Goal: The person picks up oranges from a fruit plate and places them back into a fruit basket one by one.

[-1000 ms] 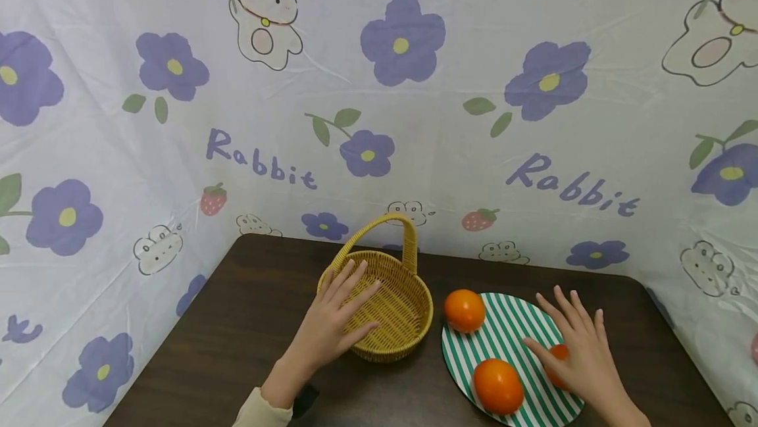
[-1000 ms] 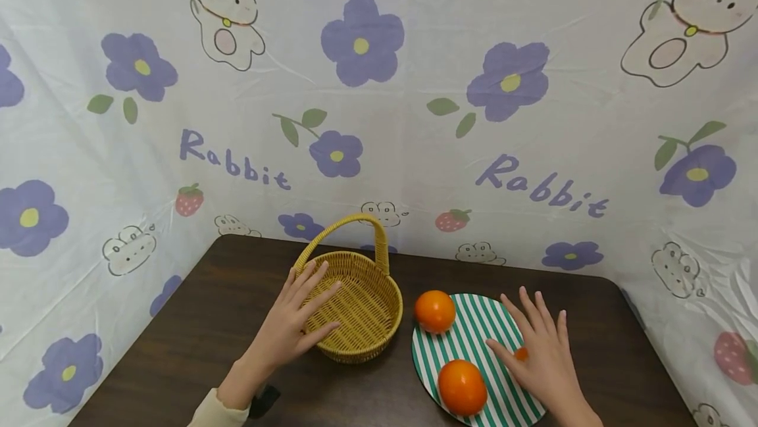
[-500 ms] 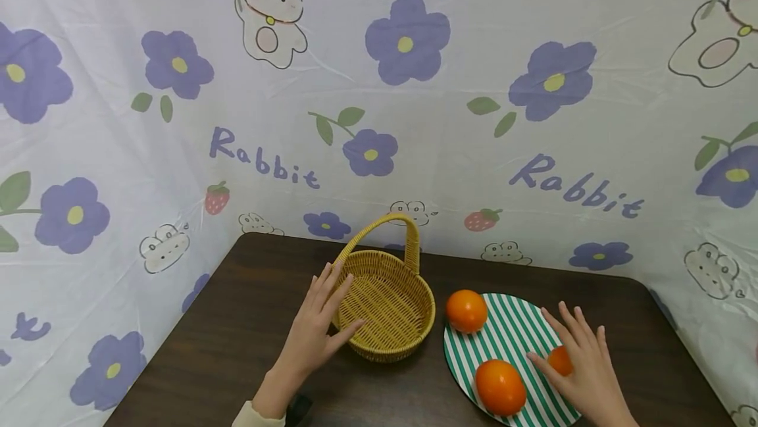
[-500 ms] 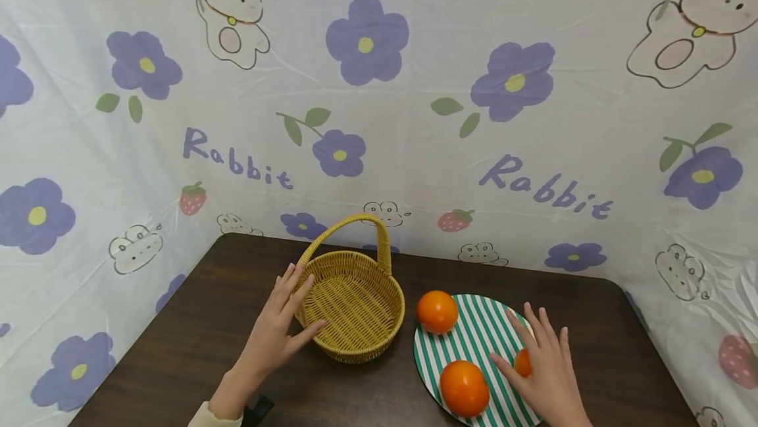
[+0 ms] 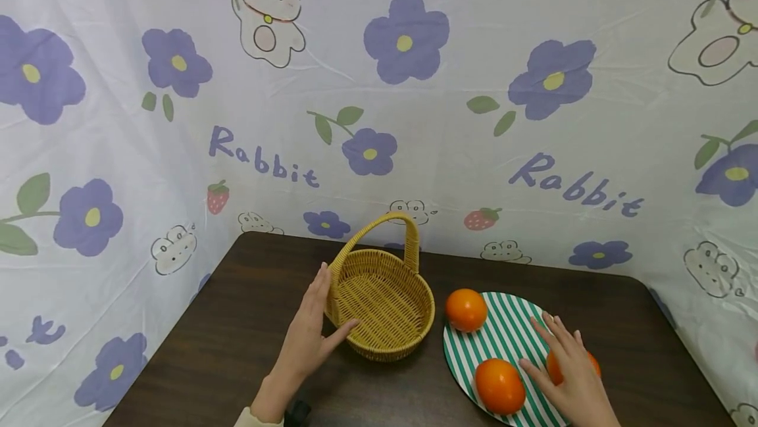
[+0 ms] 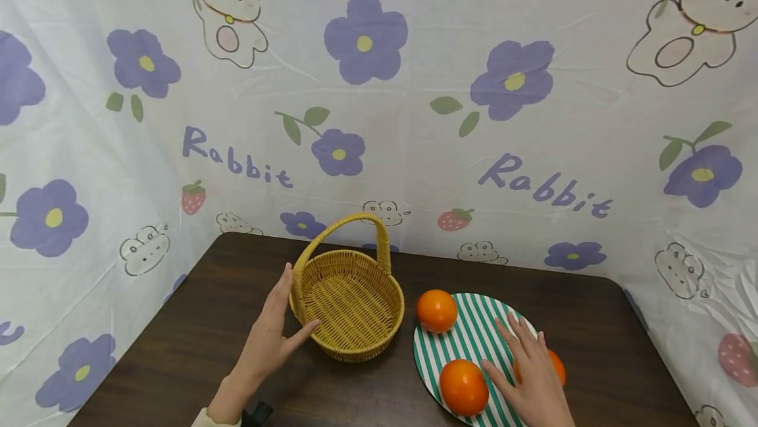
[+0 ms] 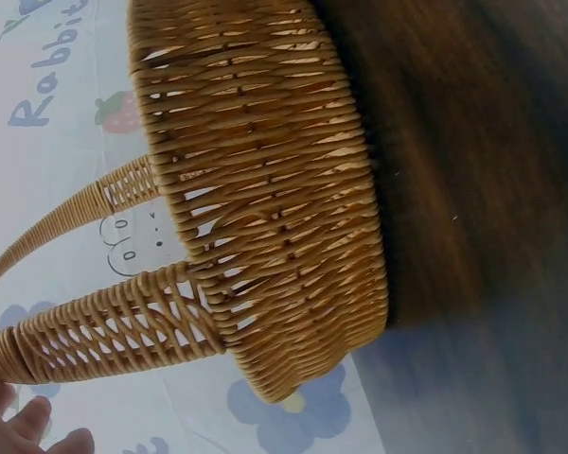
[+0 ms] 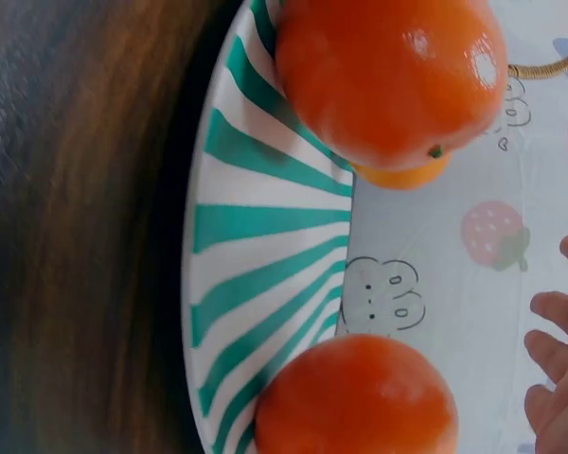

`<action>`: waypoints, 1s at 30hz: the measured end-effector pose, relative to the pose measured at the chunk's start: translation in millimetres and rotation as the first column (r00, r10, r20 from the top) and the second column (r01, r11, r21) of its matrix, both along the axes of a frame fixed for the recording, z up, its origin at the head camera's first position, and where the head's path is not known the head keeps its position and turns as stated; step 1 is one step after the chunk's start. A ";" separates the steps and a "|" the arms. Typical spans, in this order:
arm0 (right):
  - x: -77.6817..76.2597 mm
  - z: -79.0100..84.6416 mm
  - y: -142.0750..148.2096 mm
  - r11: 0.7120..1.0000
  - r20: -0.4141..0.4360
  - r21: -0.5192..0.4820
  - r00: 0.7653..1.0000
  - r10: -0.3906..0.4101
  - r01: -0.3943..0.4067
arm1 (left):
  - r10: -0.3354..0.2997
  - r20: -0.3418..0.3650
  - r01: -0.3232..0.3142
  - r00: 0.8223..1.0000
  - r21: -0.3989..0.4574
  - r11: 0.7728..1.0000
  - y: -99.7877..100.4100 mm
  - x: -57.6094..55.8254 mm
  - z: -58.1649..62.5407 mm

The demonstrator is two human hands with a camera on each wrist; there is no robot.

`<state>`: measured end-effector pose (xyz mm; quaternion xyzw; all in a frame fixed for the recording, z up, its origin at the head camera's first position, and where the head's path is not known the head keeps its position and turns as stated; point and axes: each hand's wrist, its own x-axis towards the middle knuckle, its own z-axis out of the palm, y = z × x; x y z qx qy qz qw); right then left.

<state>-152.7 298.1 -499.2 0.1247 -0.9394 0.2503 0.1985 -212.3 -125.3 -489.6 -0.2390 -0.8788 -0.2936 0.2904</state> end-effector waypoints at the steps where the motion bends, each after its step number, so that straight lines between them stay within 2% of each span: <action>1: 0.4 -0.4 -1.2 1.000 -0.002 -0.010 1.000 0.012 -0.012 | 0.004 0.010 -0.004 1.000 0.006 1.000 -0.2 -0.4 -1.6; 7: 1.3 -5.6 -6.3 0.997 -0.021 -0.029 0.997 0.076 -0.076 | 0.041 0.075 -0.043 0.996 0.036 0.998 -1.8 -2.7 -11.4; 17: 8.7 -14.5 -17.6 0.997 0.005 0.001 0.997 0.079 -0.079 | 0.123 0.175 -0.128 0.977 0.018 0.992 -4.7 -3.0 -23.0; 20: 9.7 -17.9 -20.1 0.996 0.032 0.014 0.996 0.084 -0.084 | 0.137 0.221 -0.141 0.966 0.003 0.990 -6.7 -4.3 -28.2; 26: 12.5 -23.8 -23.0 0.995 0.092 0.021 0.992 0.092 -0.094 | 0.155 0.330 -0.148 0.931 -0.045 0.988 -11.2 -8.6 -38.9; 30: 14.1 -26.2 -23.9 0.996 0.121 0.013 0.989 0.090 -0.092 | 0.160 0.375 -0.145 0.913 -0.068 0.987 -12.7 -10.8 -44.8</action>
